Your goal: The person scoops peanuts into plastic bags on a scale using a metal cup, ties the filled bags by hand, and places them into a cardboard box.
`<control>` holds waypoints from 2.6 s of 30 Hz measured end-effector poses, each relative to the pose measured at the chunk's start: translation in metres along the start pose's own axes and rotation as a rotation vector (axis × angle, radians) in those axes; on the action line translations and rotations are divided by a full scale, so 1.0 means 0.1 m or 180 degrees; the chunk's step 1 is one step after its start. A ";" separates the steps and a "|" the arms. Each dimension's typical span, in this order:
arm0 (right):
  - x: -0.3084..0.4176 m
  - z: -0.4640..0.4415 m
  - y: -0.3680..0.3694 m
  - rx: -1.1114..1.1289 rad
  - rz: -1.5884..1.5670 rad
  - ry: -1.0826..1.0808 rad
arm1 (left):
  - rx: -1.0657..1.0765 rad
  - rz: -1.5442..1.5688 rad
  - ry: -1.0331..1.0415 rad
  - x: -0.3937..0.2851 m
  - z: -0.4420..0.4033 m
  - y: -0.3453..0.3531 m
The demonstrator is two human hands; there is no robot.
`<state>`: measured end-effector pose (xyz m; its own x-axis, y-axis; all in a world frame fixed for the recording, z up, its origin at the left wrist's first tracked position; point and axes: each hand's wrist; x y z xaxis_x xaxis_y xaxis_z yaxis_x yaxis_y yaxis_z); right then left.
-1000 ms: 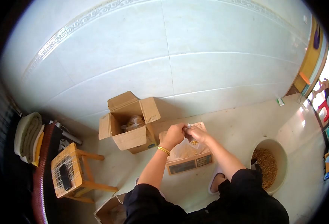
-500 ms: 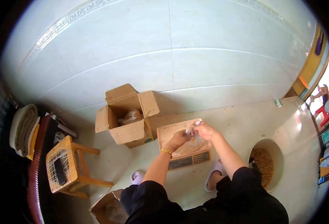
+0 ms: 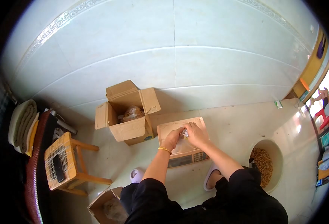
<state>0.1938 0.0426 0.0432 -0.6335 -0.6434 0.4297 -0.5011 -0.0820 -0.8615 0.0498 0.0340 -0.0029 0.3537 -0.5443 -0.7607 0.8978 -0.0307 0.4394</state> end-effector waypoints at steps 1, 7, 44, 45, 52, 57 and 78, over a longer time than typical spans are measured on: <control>-0.01 0.01 -0.01 0.0003 0.0002 0.0005 | -0.0123 -0.0585 0.0614 0.14 -0.13 -0.15; -0.27 0.07 0.08 -0.0049 0.0663 0.0011 | -0.0710 0.0245 0.0743 0.13 -0.20 -0.21; -0.61 0.26 0.41 0.1435 -0.0607 0.1197 | -0.0370 -0.1136 0.1300 -0.15 0.06 0.36; -0.76 0.25 0.56 0.1420 -0.1433 0.1237 | -0.0366 -0.1142 0.1288 -0.12 0.06 0.35; -0.79 0.23 0.38 0.1337 -0.2887 0.1787 | 0.0136 -0.3659 0.1448 0.29 -0.13 0.13; -0.64 0.23 0.32 0.1052 -0.3468 0.2244 | -0.0218 -0.3719 0.1330 0.45 -0.18 0.02; -0.67 0.16 0.44 0.1686 -0.1466 0.1758 | -0.0531 -0.3950 0.1811 0.44 -0.27 -0.07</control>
<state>0.2242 0.0698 -0.0277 -0.6988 -0.0125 0.7152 -0.5246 -0.6708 -0.5243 0.0660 0.0326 -0.0523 -0.6747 0.1825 -0.7151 0.7071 -0.1180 -0.6972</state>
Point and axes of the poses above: each hand's wrist, its own z-axis away from the middle knuckle, its own y-axis out of the palm, x = y × z, and after that the axes turned 9 degrees about x, right-handed
